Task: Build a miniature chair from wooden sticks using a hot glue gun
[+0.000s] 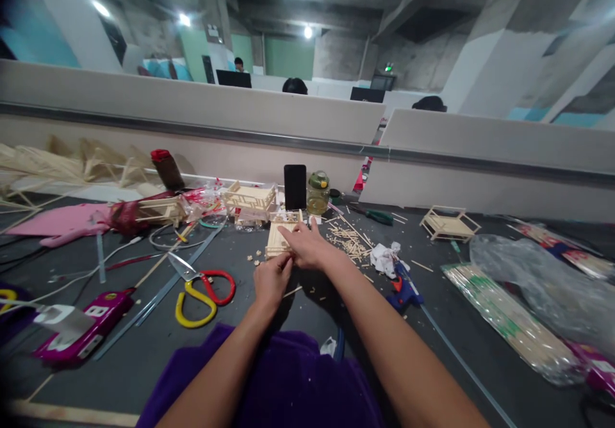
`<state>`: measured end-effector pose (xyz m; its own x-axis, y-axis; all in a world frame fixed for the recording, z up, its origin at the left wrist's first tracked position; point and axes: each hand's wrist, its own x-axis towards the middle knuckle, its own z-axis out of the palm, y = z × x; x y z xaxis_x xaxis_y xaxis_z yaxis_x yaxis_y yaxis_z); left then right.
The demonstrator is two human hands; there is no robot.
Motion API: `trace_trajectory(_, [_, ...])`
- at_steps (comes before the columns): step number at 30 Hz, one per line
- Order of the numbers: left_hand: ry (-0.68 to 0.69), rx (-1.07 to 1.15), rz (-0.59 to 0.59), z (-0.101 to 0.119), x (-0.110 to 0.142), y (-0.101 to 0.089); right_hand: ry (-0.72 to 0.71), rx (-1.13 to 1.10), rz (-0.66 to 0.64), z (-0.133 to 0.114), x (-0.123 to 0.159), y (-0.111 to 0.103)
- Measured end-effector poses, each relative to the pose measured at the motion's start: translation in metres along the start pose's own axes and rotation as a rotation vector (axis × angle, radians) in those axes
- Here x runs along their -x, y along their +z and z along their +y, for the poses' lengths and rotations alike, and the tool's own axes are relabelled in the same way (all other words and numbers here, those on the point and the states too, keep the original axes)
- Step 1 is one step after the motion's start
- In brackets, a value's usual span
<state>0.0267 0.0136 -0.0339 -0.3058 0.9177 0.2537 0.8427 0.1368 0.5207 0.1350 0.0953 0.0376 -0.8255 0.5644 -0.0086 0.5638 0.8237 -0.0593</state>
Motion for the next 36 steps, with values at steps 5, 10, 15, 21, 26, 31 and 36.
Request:
trace_trajectory(5, [-0.008, -0.006, -0.030, 0.000, 0.000, -0.001, 0.004, 0.009, 0.018, 0.002, -0.002, 0.007])
trace_trajectory(10, [-0.021, 0.005, -0.049, 0.001, 0.000, -0.002, 0.021, 0.027, 0.016, 0.005, -0.004, 0.012])
trace_trajectory(15, [-0.018, 0.015, -0.037, 0.001, 0.000, -0.002, 0.031, 0.033, 0.002, 0.005, -0.006, 0.012])
trace_trajectory(21, [-0.003, 0.011, -0.023, 0.000, -0.001, -0.002, 0.027, 0.049, -0.002, 0.006, -0.007, 0.014])
trace_trajectory(26, [-0.018, 0.002, -0.041, 0.001, 0.000, -0.003, 0.034, 0.043, -0.007, 0.005, -0.007, 0.013])
trace_trajectory(31, [-0.018, -0.004, -0.030, 0.001, 0.000, -0.002, 0.036, 0.041, 0.002, 0.003, -0.007, 0.012])
trace_trajectory(36, [-0.040, 0.013, -0.036, 0.002, 0.000, -0.001, 0.049, 0.036, -0.004, 0.005, -0.009, 0.013])
